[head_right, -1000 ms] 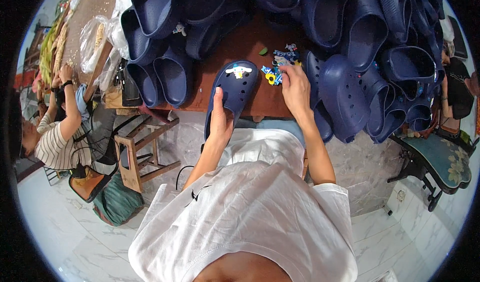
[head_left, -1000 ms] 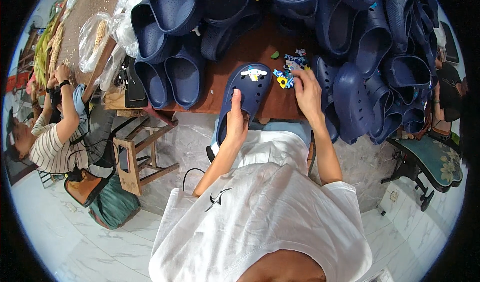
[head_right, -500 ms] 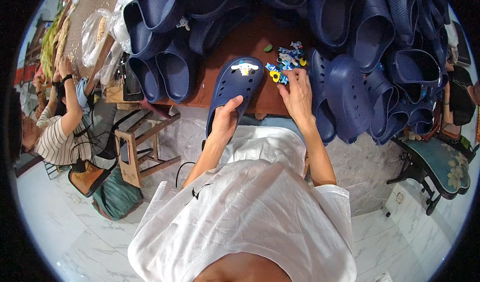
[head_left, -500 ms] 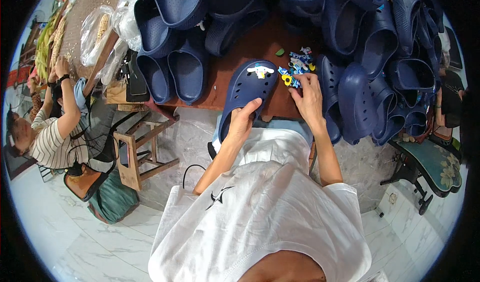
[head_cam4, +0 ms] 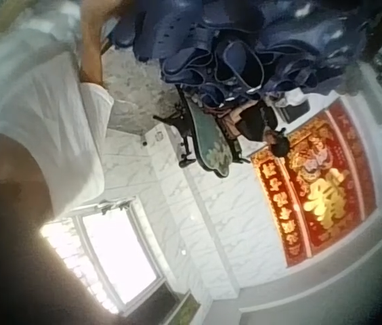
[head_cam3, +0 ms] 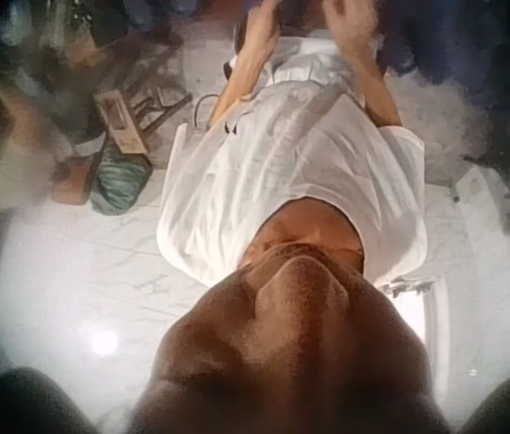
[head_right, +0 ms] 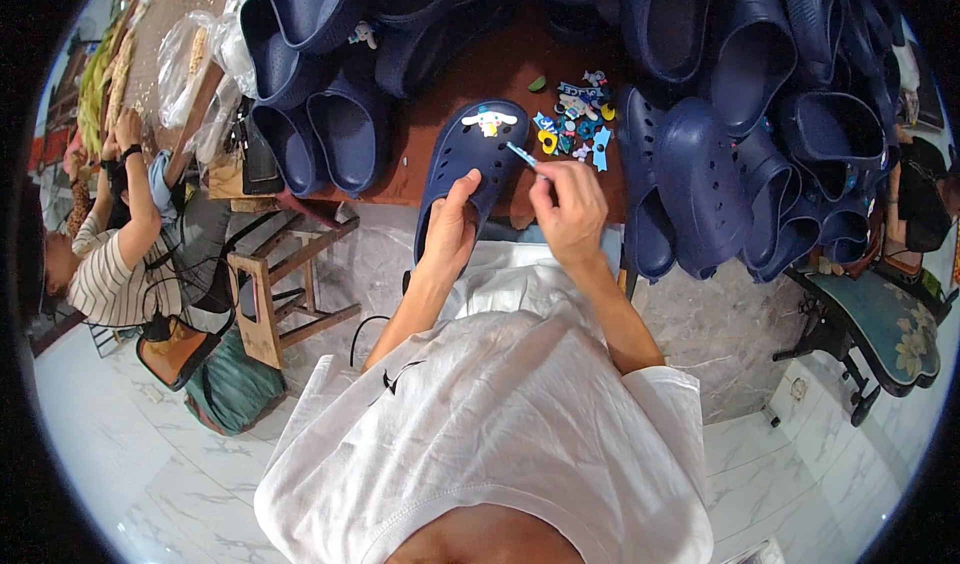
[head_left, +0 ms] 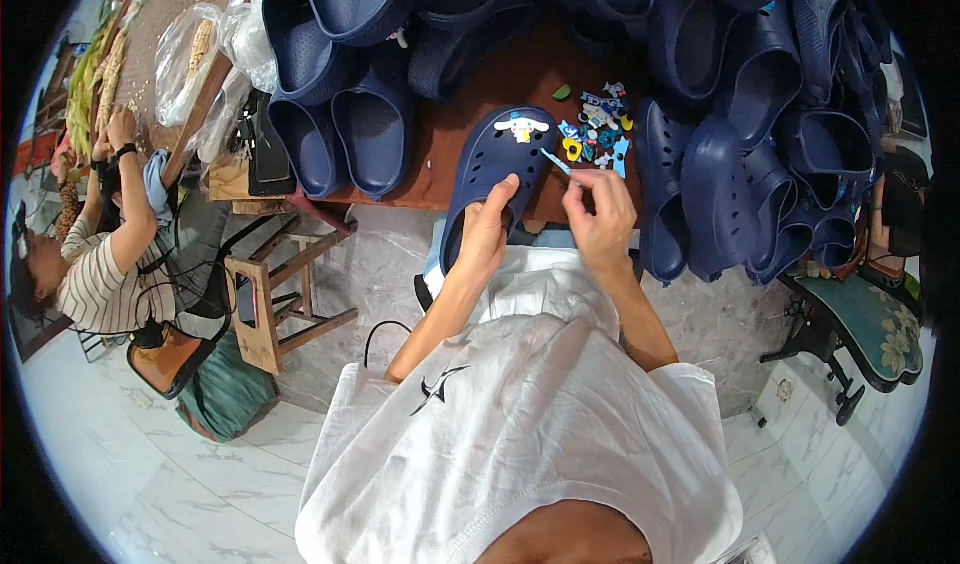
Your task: Attaching decorative charms into the holes of foam clog shoes.
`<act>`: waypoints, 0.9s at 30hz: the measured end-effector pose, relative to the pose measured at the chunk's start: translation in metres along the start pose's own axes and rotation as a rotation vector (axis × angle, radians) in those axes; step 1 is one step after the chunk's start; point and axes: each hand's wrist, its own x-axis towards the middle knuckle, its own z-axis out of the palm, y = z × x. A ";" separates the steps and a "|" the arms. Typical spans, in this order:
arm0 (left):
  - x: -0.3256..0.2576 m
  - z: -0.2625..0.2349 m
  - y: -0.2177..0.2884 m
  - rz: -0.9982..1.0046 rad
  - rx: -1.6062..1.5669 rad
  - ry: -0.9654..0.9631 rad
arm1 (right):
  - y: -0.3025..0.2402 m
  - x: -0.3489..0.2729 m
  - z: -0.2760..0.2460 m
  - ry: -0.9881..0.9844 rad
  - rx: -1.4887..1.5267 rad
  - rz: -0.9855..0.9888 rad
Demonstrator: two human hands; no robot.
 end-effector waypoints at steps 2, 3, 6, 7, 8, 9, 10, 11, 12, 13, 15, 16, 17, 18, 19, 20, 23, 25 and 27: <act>0.000 0.000 -0.002 -0.006 -0.035 -0.007 | -0.006 -0.007 0.009 -0.003 0.005 0.010; -0.001 0.000 -0.004 -0.006 -0.034 -0.005 | -0.008 -0.008 0.012 -0.032 0.020 0.005; -0.003 0.000 -0.007 -0.019 -0.006 -0.002 | -0.019 -0.011 0.015 -0.090 0.068 0.022; -0.004 0.001 -0.007 -0.004 -0.018 -0.001 | -0.021 -0.012 0.016 -0.096 0.087 0.030; -0.005 0.002 -0.008 0.012 -0.031 0.000 | -0.021 -0.013 0.017 -0.102 0.106 0.037; -0.006 0.003 -0.007 0.011 -0.032 0.002 | -0.021 -0.011 0.015 -0.101 0.100 0.028; -0.007 0.002 -0.006 -0.009 -0.033 0.005 | -0.022 -0.011 0.015 -0.102 0.100 0.029; -0.007 0.002 -0.005 -0.031 -0.032 0.007 | -0.023 -0.010 0.015 -0.089 0.121 0.048; -0.008 0.002 -0.006 -0.034 -0.032 0.008 | -0.024 -0.011 0.015 -0.075 0.142 0.066; -0.008 0.003 -0.008 -0.012 -0.015 -0.009 | -0.024 -0.011 0.015 -0.075 0.141 0.068; -0.011 0.008 -0.008 0.011 0.002 -0.023 | -0.025 -0.011 0.017 -0.052 0.217 0.122; -0.014 0.013 -0.007 0.047 0.025 -0.007 | -0.025 -0.011 0.017 -0.053 0.218 0.122; -0.016 0.016 -0.007 0.082 0.048 0.009 | -0.024 -0.011 0.016 -0.069 0.199 0.099; -0.016 0.014 -0.008 0.080 0.048 0.010 | -0.025 -0.011 0.015 -0.085 0.181 0.076; -0.014 0.012 -0.009 0.103 0.043 0.009 | -0.026 -0.011 0.014 -0.086 0.181 0.078; -0.013 0.010 -0.011 0.125 0.037 0.008 | -0.027 -0.012 0.014 -0.104 0.180 0.057; -0.012 0.007 -0.011 0.139 0.080 -0.036 | -0.029 -0.010 0.011 -0.137 0.196 0.042; -0.010 0.004 -0.012 0.142 0.085 -0.037 | -0.030 -0.007 0.008 -0.151 0.214 0.048; -0.010 0.002 -0.011 0.143 0.090 -0.040 | -0.032 -0.005 0.005 -0.173 0.351 0.162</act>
